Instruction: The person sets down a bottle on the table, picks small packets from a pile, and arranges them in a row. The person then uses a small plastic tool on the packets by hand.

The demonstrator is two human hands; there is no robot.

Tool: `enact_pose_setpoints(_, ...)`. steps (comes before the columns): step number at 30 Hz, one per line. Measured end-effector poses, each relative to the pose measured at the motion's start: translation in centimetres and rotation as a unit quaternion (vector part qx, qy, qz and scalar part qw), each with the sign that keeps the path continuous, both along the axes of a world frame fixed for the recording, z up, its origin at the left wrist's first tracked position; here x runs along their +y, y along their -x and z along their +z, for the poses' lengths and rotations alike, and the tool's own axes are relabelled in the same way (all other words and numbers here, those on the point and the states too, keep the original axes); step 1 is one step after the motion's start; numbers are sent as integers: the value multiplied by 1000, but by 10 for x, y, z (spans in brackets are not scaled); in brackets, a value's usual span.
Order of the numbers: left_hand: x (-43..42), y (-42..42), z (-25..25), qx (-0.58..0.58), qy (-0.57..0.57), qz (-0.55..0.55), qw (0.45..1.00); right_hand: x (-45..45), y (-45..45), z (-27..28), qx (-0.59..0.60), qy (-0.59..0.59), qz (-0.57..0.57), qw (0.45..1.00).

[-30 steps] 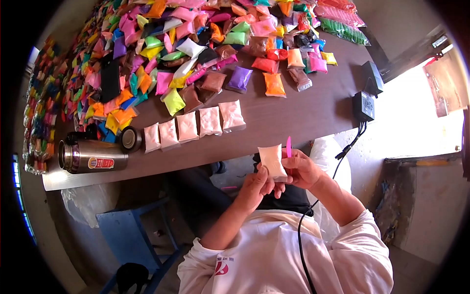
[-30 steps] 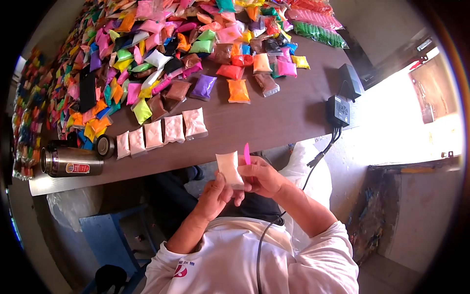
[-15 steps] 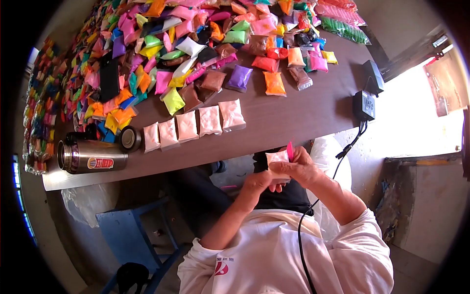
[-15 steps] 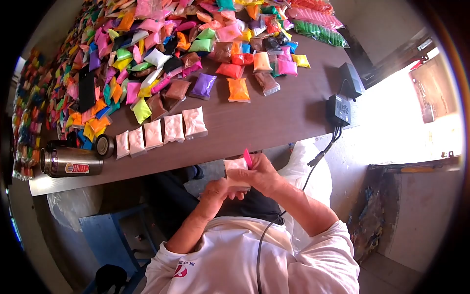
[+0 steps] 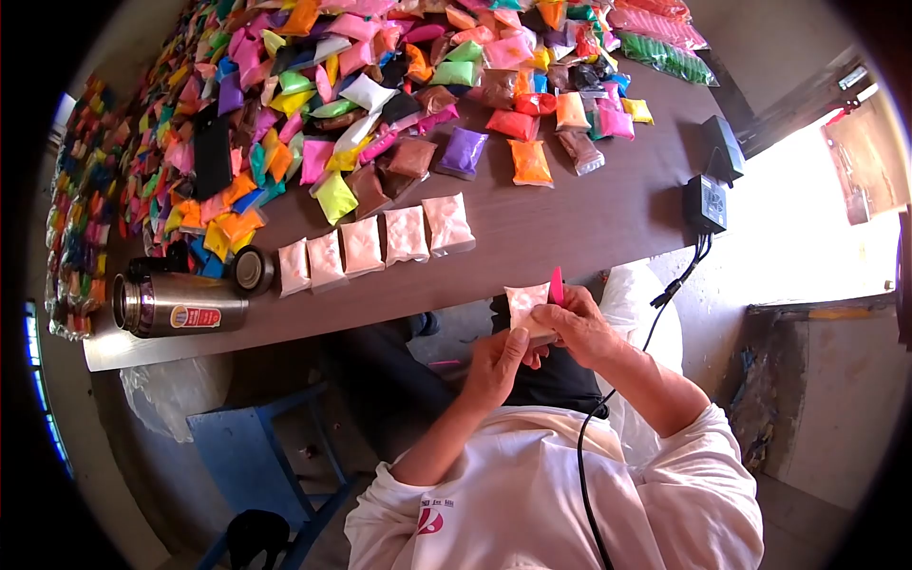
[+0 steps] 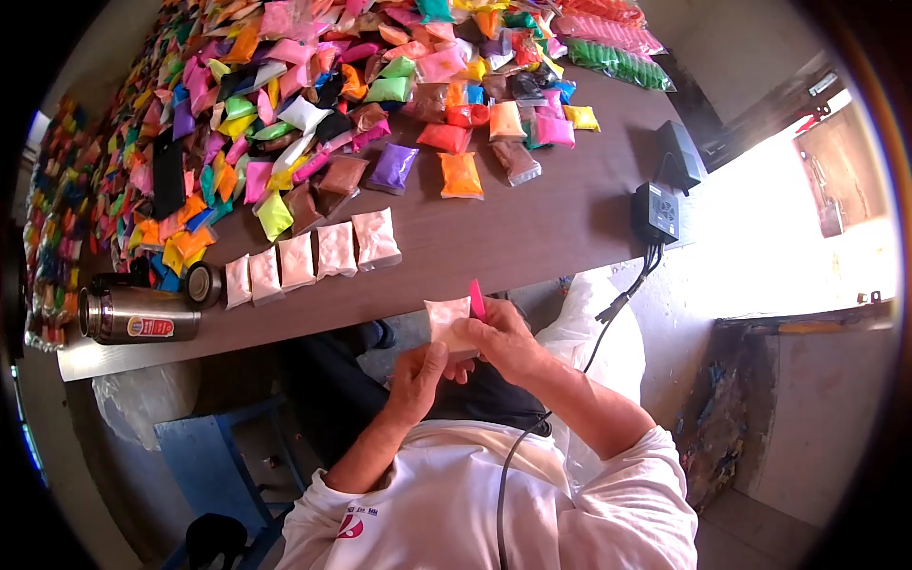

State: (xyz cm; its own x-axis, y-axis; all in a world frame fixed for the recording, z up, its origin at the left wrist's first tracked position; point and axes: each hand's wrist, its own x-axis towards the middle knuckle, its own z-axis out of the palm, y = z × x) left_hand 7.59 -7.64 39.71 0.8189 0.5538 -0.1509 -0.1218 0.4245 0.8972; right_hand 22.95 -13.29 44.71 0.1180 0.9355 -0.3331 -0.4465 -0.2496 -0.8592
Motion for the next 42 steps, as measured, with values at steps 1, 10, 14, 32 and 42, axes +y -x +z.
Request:
enact_pose_setpoints(1,-1,0,-1,-6,1,4,1000,2,2,5,1,-1,1,1000)
enact_pose_setpoints(10,-3,-3,5,25,-15,-8,1000,8,6,-3,3,13,-44,999)
enact_pose_setpoints(14,-3,-2,2,12,-10,-4,1000,11,5,-3,-8,9,-51,999)
enact_pose_setpoints(32,3,1,1,41,-56,30,997,8,0,-7,18,-1,-7,1000)
enact_pose_setpoints(42,0,-1,6,47,-64,-8,997,14,4,-10,35,-15,-37,999)
